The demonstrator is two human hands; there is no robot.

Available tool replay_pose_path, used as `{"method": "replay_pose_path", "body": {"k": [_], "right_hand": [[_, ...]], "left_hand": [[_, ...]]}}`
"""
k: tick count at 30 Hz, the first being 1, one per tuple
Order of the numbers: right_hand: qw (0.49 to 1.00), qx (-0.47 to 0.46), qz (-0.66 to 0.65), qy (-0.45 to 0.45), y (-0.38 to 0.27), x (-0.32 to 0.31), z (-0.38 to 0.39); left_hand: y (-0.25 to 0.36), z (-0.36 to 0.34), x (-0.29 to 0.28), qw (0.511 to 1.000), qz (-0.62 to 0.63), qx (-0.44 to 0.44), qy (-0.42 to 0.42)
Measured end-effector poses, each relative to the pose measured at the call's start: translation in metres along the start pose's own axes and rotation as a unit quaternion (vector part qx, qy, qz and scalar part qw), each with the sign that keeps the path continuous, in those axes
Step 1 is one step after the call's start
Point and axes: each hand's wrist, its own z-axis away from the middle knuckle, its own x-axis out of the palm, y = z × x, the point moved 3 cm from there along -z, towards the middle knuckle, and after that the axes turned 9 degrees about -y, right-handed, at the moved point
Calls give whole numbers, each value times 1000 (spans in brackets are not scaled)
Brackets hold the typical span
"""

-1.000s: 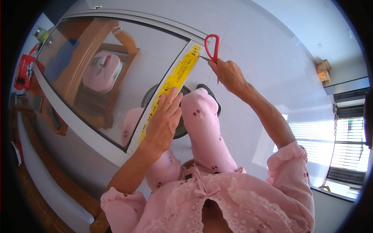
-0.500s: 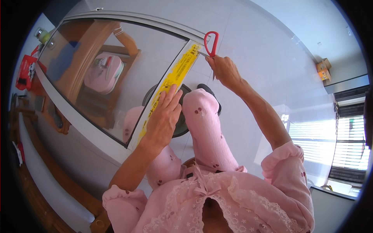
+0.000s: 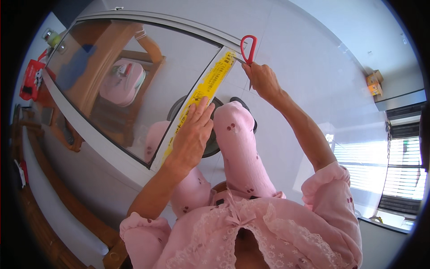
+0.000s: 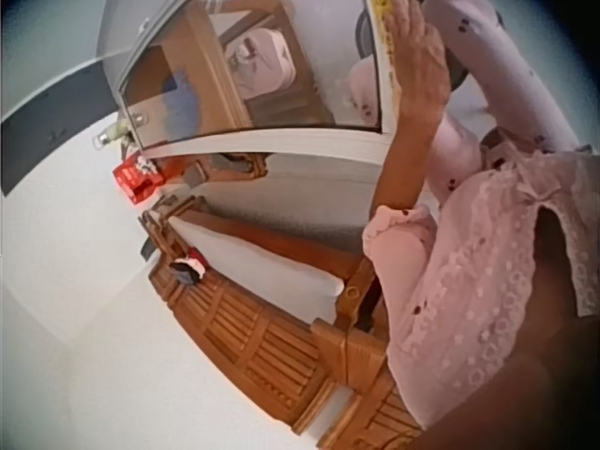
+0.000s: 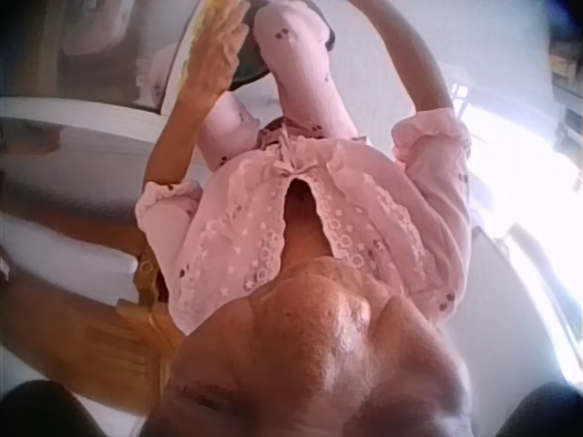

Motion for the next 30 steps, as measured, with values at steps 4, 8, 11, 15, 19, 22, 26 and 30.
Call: {"method": "replay_pose_path", "body": {"k": [4, 8, 11, 15, 19, 22, 26, 30], "right_hand": [[999, -30, 23, -12, -4, 4, 12], [999, 11, 16, -49, -9, -7, 9], [999, 8, 36, -18, -4, -4, 7], [996, -48, 76, -22, -9, -4, 8], [998, -32, 43, -11, -7, 2, 10], [996, -25, 77, -28, -10, -3, 14], [992, -60, 109, 14, 3, -3, 7], [995, -22, 94, 9, 8, 0, 7]], "left_hand": [[0, 2, 0, 1000, -4, -1, -4], [0, 1, 0, 1000, -1, 2, 3], [1, 0, -2, 1000, 0, 6, 1], [-1, 1, 0, 1000, -14, 1, -19], [0, 0, -1, 1000, -4, -1, -4], [-1, 1, 1, 999, -38, 4, -32], [0, 1, 1, 998, -46, 7, -35], [-1, 2, 0, 999, -33, 5, -37]]}}
